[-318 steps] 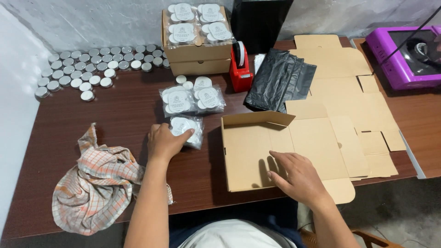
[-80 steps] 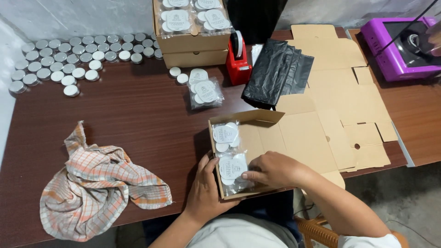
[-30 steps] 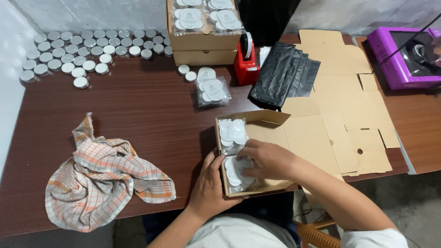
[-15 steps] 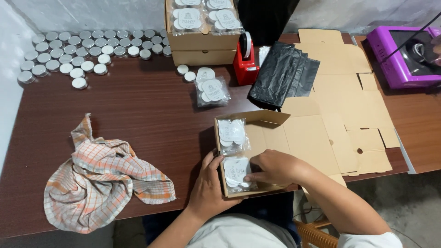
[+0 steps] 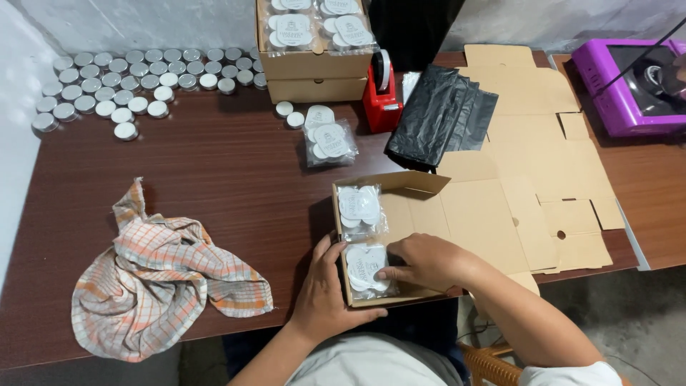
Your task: Folding a cardboard box, placing four tins inside, and wrapping the box in a black plastic shipping bag.
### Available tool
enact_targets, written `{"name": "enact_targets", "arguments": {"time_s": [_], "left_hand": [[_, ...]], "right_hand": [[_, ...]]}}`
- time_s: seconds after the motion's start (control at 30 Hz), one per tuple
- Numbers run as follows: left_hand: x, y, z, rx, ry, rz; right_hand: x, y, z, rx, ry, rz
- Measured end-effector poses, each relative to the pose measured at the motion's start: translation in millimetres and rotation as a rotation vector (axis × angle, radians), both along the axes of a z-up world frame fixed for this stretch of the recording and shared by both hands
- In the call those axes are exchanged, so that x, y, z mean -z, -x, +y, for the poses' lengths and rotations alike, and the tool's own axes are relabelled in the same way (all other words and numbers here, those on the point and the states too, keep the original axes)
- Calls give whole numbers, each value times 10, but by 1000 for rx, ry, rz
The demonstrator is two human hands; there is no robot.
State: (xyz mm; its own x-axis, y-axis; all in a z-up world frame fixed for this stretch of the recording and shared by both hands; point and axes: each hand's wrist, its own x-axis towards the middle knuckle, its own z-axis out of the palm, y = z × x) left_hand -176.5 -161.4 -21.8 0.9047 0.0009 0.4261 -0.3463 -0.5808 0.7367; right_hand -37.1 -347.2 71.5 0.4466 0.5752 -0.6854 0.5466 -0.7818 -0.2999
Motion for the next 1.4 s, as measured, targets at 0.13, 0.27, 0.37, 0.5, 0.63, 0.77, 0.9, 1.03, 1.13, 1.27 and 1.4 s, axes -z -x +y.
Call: {"name": "enact_targets", "arguments": {"time_s": [0.13,0.27,0.37,0.5,0.63,0.77,0.9,1.03,1.13,1.27,1.4], "left_hand": [[-83,-126,211,54,87,164],[-355,-801,584,-204,443,328],[-261,-1652,891,-388,313,477],[-226,-2417,897,-465,173,753],[-344,-2466,663,-518,77,766],[-649,-2243,577,-495,98,784],[-849,-2040,600,-456,238,714],[-609,-2179,630,-452,241,693],[-323,-2324,747,-397,266,677],[-246,-2318,870,-378,434,623],[-780,-1976,733,-201,756,471]], "right_hand": [[-189,-4,-43,60,17,-51],[-278,68,-100,71,0,-140],[-205,142,-131,62,-10,-148],[-218,188,-115,93,-77,-116],[-181,148,-137,135,-109,-142],[-170,125,-151,161,-128,-159],[-167,94,-156,162,-146,-160],[-174,80,-141,163,-158,-162],[-176,80,-156,180,-161,-162],[-180,78,-200,206,-220,-183],[29,46,-338,407,-658,-210]]}}
